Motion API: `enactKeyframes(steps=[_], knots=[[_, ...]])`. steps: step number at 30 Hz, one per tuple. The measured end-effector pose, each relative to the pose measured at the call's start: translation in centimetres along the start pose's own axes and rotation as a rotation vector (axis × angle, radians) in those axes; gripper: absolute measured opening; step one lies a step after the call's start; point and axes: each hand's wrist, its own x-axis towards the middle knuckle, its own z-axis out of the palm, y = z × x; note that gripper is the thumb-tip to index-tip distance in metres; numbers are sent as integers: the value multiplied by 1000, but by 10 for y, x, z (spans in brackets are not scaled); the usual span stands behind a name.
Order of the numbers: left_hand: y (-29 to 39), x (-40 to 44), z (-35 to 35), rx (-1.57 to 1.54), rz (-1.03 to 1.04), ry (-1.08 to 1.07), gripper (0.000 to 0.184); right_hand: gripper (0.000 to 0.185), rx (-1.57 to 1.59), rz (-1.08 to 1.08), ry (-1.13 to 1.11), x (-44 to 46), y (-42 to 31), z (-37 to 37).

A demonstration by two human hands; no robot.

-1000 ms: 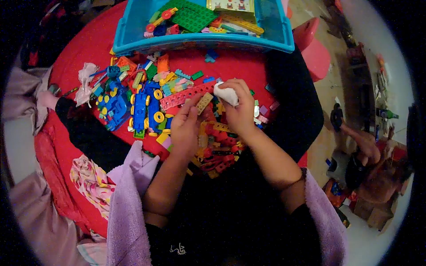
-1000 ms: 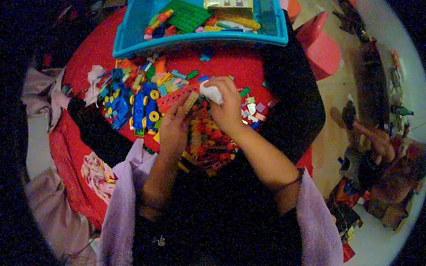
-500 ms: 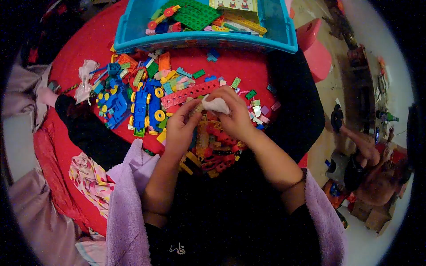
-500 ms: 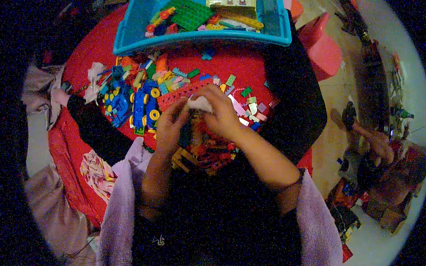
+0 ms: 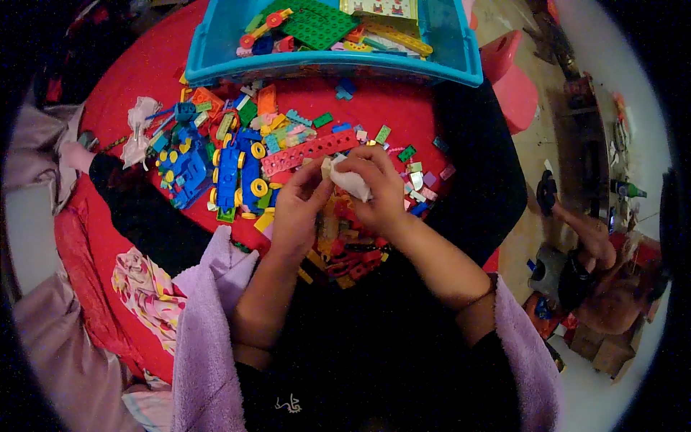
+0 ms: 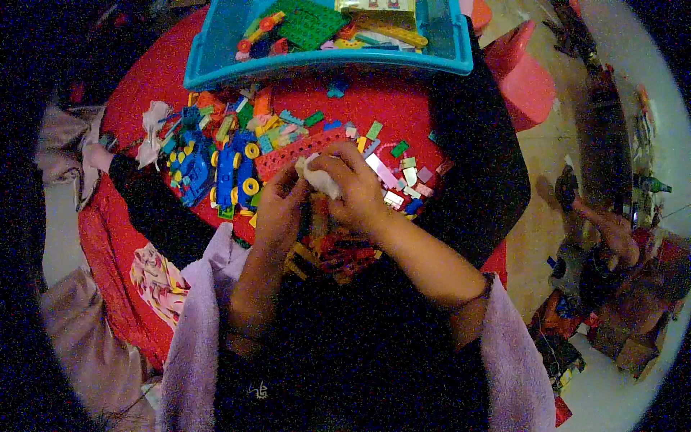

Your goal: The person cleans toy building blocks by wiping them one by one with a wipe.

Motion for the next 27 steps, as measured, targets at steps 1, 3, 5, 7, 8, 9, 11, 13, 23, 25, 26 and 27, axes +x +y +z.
enactKeyframes(steps=[1,3,5,7,8,9,11,13,23,25,26,27], knots=[[-1,0,0,81,49,36,32,44,5,0,-12,0,-2,-1],[-2,0,0,115,85,53,33,45,10,1,-23,0,-3,-2],[-1,-1,1,149,122,72,34,44,40,-1,-35,0,-3,-3],[3,-3,3,203,168,93,34,44,49,13,-40,-1,2,-1],[5,-4,4,204,167,92,34,45,56,26,-44,-1,4,-1],[6,-5,6,216,167,100,33,45,55,27,-42,0,3,0],[7,-5,6,228,167,111,33,38,66,48,14,1,-1,2],[5,-5,3,214,142,116,33,39,58,60,-42,1,-3,-2],[14,-9,1,821,384,-75,30,36,58,124,-23,4,9,-6],[7,-12,8,433,151,-67,33,36,79,126,1,5,6,-5],[6,-10,8,431,153,-69,33,37,97,126,26,6,4,-4],[5,-7,7,329,92,10,34,37,93,124,25,5,4,-5]])
